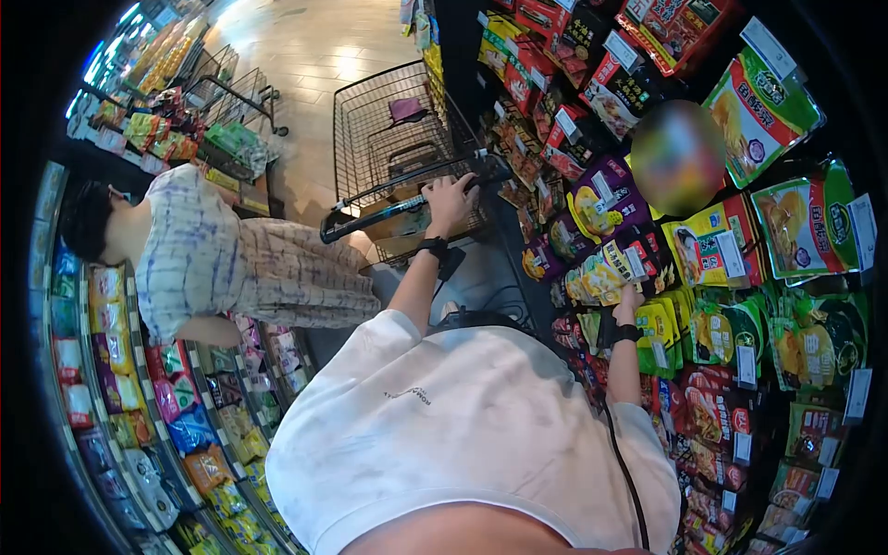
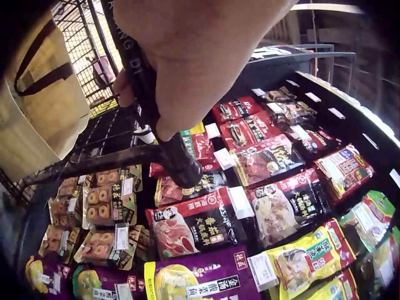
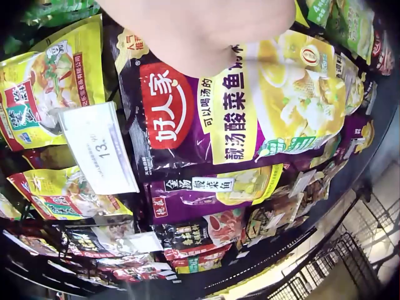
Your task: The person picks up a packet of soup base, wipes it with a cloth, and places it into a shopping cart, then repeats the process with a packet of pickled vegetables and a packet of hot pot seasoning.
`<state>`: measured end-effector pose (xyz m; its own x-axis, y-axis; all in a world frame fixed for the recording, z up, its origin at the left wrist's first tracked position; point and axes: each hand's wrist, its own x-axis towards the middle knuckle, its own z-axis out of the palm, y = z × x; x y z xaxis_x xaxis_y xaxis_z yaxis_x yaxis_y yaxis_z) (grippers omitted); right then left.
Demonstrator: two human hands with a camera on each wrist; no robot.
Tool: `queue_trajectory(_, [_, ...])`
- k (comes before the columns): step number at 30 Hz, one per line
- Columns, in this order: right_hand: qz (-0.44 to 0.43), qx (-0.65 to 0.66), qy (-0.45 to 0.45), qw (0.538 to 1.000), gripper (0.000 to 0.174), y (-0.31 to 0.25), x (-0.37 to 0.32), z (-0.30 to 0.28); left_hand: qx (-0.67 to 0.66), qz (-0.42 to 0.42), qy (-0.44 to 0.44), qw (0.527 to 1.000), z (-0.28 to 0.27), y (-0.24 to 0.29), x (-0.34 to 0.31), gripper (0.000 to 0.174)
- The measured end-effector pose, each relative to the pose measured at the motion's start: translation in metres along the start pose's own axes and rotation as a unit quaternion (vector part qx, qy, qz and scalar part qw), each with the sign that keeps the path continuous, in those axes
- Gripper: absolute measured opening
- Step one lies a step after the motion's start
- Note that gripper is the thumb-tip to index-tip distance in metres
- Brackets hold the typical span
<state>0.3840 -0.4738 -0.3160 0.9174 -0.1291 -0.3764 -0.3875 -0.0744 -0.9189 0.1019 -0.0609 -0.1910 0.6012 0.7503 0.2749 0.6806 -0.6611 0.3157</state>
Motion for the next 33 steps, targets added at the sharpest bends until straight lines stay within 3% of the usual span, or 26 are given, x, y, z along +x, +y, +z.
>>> queue_trajectory(4, [0.091, 0.063, -0.166, 0.98, 0.037, -0.016, -0.017, -0.01, 0.01, -0.004, -0.005, 1.0, -0.003, 0.033, -0.003, 0.037])
queue_trajectory(6, [0.161, 0.042, -0.189, 0.968, 0.037, -0.03, -0.024, -0.018, 0.01, 0.003, -0.011, 1.0, 0.009, 0.037, 0.001, 0.039])
queue_trajectory(7, [0.078, 0.016, -0.24, 0.968, 0.036, -0.008, -0.01, -0.028, 0.008, -0.011, -0.023, 1.0, 0.005, 0.041, 0.003, 0.04])
queue_trajectory(9, [0.192, 0.104, -0.244, 0.945, 0.03, -0.016, -0.009, -0.027, -0.024, -0.011, -0.037, 0.999, 0.013, 0.027, 0.005, 0.041])
queue_trajectory(12, [0.204, 0.089, -0.288, 0.931, 0.036, -0.058, -0.047, -0.027, 0.004, -0.037, -0.091, 0.995, 0.001, 0.028, 0.01, 0.046])
queue_trajectory(15, [0.289, 0.162, -0.364, 0.871, 0.041, -0.024, -0.015, -0.025, -0.013, -0.031, -0.097, 0.995, 0.003, 0.024, 0.014, 0.048])
queue_trajectory(16, [0.275, 0.174, -0.39, 0.862, 0.044, -0.041, -0.036, -0.027, 0.004, -0.028, -0.115, 0.993, 0.003, 0.02, 0.017, 0.051])
queue_trajectory(18, [0.291, 0.191, -0.381, 0.857, 0.041, -0.025, -0.034, -0.033, 0.002, -0.044, -0.121, 0.992, 0.006, 0.021, 0.021, 0.049])
queue_trajectory(19, [0.274, 0.204, -0.413, 0.844, 0.043, -0.03, -0.042, -0.04, 0.002, -0.042, -0.121, 0.992, 0.005, 0.021, 0.02, 0.049])
queue_trajectory(22, [0.262, 0.064, -0.39, 0.88, 0.047, -0.045, -0.065, -0.047, 0.024, -0.018, -0.102, 0.994, 0.013, 0.013, 0.021, 0.051])
queue_trajectory(26, [0.121, 0.0, -0.521, 0.845, 0.054, -0.111, -0.13, -0.054, 0.028, -0.009, -0.095, 0.995, 0.011, 0.012, 0.018, 0.052])
queue_trajectory(27, [0.118, -0.051, -0.498, 0.857, 0.043, -0.137, -0.153, -0.053, 0.038, 0.006, -0.083, 0.996, 0.013, 0.009, 0.016, 0.052])
queue_trajectory(31, [-0.044, -0.133, -0.539, 0.831, 0.041, -0.198, -0.205, -0.047, 0.047, 0.039, -0.065, 0.996, 0.015, 0.004, 0.011, 0.054])
queue_trajectory(33, [-0.113, -0.105, -0.556, 0.817, 0.041, -0.246, -0.241, -0.047, 0.056, 0.039, -0.067, 0.995, 0.017, 0.005, 0.012, 0.059])
